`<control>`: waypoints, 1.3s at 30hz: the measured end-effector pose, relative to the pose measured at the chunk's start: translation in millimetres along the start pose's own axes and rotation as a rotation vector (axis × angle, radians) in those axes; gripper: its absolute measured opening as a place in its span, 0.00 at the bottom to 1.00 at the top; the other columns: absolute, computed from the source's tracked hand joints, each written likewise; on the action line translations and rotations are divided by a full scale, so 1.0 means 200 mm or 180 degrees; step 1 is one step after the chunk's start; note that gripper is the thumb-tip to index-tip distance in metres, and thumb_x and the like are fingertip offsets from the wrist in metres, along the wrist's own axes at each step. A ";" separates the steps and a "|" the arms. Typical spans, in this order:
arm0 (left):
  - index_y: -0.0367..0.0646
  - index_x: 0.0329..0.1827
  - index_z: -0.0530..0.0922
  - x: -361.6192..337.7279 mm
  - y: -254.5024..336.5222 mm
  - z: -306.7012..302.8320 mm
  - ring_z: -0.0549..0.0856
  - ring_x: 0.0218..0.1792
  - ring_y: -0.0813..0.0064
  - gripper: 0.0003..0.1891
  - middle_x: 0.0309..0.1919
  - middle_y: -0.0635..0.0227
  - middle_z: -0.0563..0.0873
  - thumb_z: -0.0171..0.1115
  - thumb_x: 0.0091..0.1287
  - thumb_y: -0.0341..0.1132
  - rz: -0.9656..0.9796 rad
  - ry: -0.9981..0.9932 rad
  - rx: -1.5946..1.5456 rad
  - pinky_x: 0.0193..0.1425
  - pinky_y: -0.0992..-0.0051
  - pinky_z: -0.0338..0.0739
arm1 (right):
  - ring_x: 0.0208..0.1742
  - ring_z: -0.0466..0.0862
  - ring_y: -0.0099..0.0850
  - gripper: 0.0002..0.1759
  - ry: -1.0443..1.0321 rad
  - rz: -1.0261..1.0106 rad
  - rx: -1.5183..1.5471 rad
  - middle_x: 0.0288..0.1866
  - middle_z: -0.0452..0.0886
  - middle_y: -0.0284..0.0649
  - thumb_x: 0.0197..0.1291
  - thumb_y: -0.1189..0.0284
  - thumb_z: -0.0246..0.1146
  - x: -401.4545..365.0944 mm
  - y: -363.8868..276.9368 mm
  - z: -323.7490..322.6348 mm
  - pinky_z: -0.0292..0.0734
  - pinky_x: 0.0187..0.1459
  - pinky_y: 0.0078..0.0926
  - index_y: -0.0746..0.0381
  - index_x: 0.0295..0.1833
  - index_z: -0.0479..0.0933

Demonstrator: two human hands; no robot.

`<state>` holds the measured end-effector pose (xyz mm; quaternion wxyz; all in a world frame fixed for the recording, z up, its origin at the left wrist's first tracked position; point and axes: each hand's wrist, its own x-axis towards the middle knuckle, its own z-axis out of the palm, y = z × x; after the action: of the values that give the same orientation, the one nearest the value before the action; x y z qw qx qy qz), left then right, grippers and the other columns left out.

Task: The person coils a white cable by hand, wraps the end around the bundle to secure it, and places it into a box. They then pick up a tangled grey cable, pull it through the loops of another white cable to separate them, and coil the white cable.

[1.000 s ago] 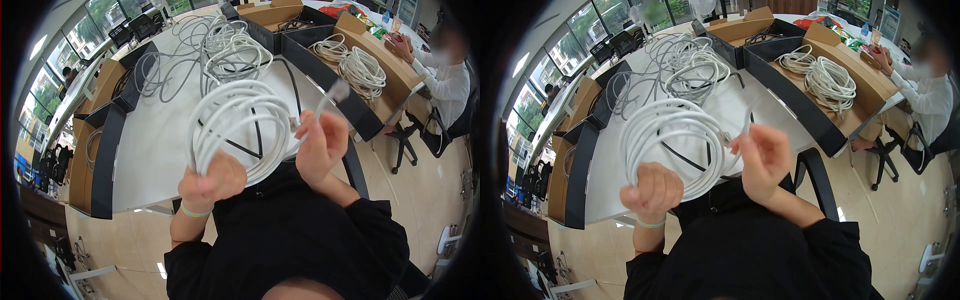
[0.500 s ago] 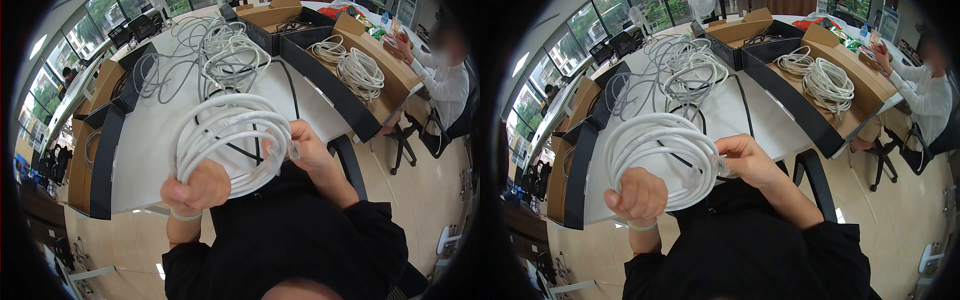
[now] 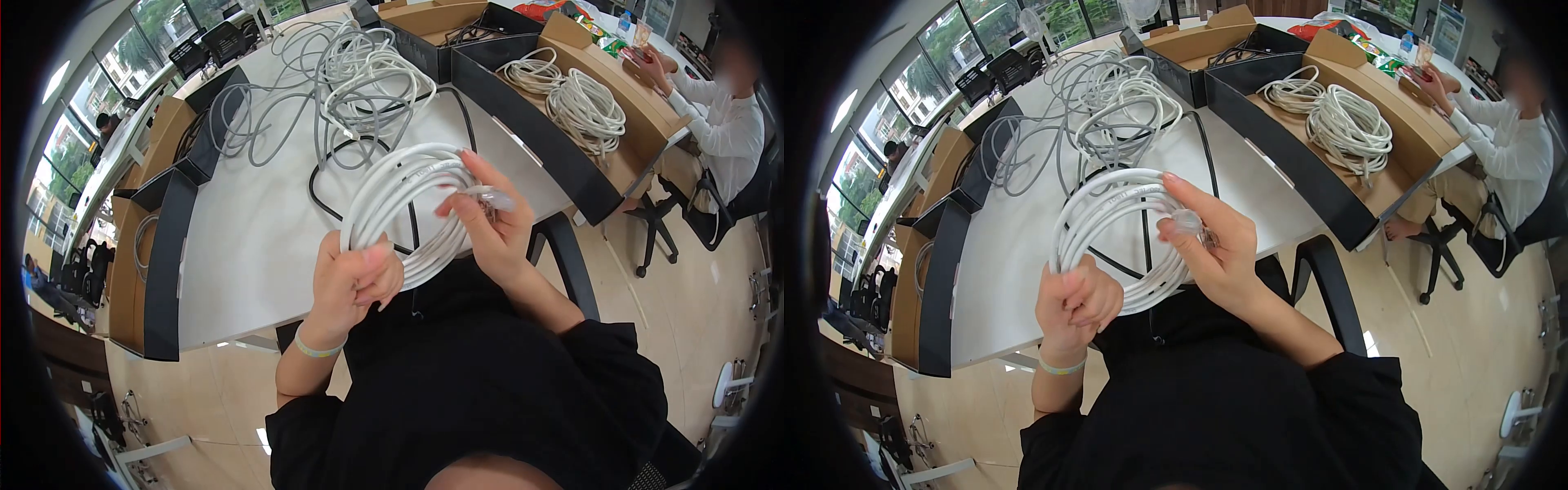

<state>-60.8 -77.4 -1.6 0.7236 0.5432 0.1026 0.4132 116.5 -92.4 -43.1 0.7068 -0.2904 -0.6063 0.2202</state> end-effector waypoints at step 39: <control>0.33 0.40 0.67 0.05 -0.02 -0.03 0.59 0.08 0.89 0.11 0.13 0.74 0.65 0.48 0.66 0.35 -0.0440 0.0284 0.0177 0.09 0.87 0.56 | 0.10 0.63 0.19 0.08 -0.1295 0.1958 0.3468 0.10 0.67 0.32 0.48 0.75 0.62 0.00 -0.04 -0.02 0.56 0.14 0.17 0.65 0.23 0.69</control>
<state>-55.5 -67.2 -5.0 0.7298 0.5358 0.1834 0.3830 119.8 -98.5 -37.9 0.5287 -0.0037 -0.4189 0.7382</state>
